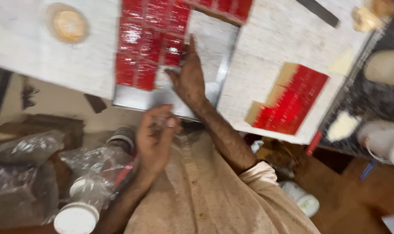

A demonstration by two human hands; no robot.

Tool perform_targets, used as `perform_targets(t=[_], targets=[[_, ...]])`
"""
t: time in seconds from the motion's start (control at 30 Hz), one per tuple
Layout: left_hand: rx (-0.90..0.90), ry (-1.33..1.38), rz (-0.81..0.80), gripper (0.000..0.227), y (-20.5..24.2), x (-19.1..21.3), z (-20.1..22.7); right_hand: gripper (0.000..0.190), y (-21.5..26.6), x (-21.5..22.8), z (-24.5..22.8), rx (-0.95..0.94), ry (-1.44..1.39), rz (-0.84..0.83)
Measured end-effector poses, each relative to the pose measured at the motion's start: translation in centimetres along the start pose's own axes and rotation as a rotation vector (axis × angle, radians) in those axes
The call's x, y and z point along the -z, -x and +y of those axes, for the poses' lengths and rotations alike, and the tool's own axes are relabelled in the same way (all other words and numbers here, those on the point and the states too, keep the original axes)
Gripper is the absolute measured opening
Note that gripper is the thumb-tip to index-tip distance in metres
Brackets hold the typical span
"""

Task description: The person repeatedly dips a sponge into a bucket of orange liquid and applies it to red rectangular pieces on a metal tray. The person handles the pieces one at a time, coating them with the liquid and placing them back on the tray.

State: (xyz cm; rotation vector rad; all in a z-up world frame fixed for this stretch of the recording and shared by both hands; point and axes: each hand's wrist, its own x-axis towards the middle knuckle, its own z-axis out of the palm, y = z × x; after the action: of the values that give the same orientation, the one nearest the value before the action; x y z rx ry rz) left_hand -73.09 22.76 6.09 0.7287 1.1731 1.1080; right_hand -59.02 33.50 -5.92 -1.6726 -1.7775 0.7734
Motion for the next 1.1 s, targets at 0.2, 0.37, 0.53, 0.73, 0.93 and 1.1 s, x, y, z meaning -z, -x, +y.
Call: perform_targets(t=[0.2,0.37,0.53,0.73,0.93,1.1], targets=[[-0.029,-0.017,0.0,0.023,-0.1,-0.6,-0.4,0.112,9.1,13.3,3.4,-0.005,0.432,-0.419],[-0.011,-0.023,-0.086,0.025,0.3,-4.0,-1.3,0.074,14.1,19.4,7.2,0.083,1.007,-0.326],[-0.12,-0.18,-0.278,0.023,1.5,-10.3,-2.1,0.077,14.6,23.7,8.2,0.012,0.595,-0.344],[0.0,-0.14,-0.582,0.03,5.5,-24.8,-6.0,0.079,23.2,41.1,11.1,-0.345,-0.472,0.349],[0.231,-0.224,-1.108,0.058,10.5,-47.3,-16.7,0.063,37.2,58.2,20.3,-0.277,-0.893,1.086],[0.488,-0.259,-1.015,0.099,13.8,-64.7,-25.1,0.055,42.1,64.1,28.8,-0.487,-0.749,0.972]])
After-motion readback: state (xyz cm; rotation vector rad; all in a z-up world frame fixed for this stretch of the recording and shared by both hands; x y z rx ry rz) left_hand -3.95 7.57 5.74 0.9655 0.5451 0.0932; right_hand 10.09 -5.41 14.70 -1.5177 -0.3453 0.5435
